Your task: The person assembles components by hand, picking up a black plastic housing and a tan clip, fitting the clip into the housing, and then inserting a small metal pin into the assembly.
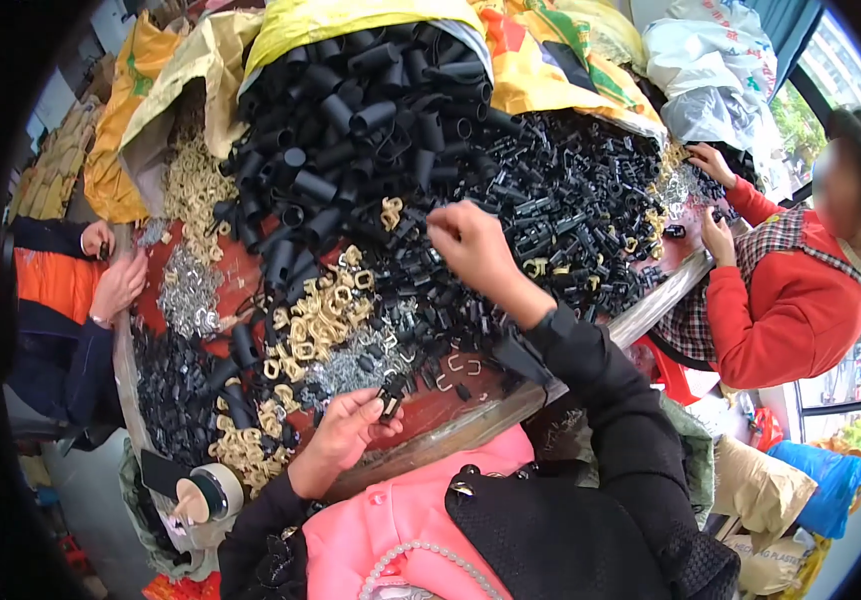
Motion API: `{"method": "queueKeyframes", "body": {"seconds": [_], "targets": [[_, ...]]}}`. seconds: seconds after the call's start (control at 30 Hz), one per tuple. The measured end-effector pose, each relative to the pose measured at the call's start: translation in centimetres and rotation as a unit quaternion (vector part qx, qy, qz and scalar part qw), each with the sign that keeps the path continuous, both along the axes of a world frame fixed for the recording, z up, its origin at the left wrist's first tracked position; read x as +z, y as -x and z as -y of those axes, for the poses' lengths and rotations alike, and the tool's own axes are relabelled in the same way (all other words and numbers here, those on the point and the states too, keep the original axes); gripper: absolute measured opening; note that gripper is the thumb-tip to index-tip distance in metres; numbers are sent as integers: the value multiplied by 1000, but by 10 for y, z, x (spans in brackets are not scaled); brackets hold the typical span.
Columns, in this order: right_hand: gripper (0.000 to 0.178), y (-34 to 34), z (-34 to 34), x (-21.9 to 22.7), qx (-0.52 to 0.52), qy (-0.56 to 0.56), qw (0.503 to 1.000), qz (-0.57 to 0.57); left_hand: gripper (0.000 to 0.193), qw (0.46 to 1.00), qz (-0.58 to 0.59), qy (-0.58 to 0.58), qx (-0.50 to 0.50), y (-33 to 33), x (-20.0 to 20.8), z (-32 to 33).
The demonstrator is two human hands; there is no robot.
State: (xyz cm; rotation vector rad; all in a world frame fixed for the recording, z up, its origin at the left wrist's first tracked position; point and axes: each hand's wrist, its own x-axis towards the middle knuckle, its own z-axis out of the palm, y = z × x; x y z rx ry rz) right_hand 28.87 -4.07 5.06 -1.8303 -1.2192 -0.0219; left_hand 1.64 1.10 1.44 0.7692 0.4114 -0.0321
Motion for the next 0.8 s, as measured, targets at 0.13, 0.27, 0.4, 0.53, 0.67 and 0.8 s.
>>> {"method": "queueKeyframes", "body": {"seconds": [0.13, 0.27, 0.4, 0.53, 0.67, 0.8], "targets": [[18, -52, -61, -15, -100, 22, 990, -97, 26, 1000, -8, -4, 16, -4, 5, 0], [29, -65, -99, -31, -204, 111, 966, -111, 27, 999, -11, 2, 37, 0, 6, -4], [30, -64, -102, -41, -172, 72, 969, -164, 28, 999, -19, 15, 43, -2, 2, -11], [28, -48, -71, -31, -69, -50, 954, -287, 28, 998, -22, 13, 54, -3, -1, -10], [27, -10, -17, 9, 14, -106, 952, -288, 29, 995, -25, 26, 94, -6, -1, -15], [29, 14, 41, 16, 95, 7, 976, -197, 28, 989, -51, 28, 138, -10, 14, -13]]}}
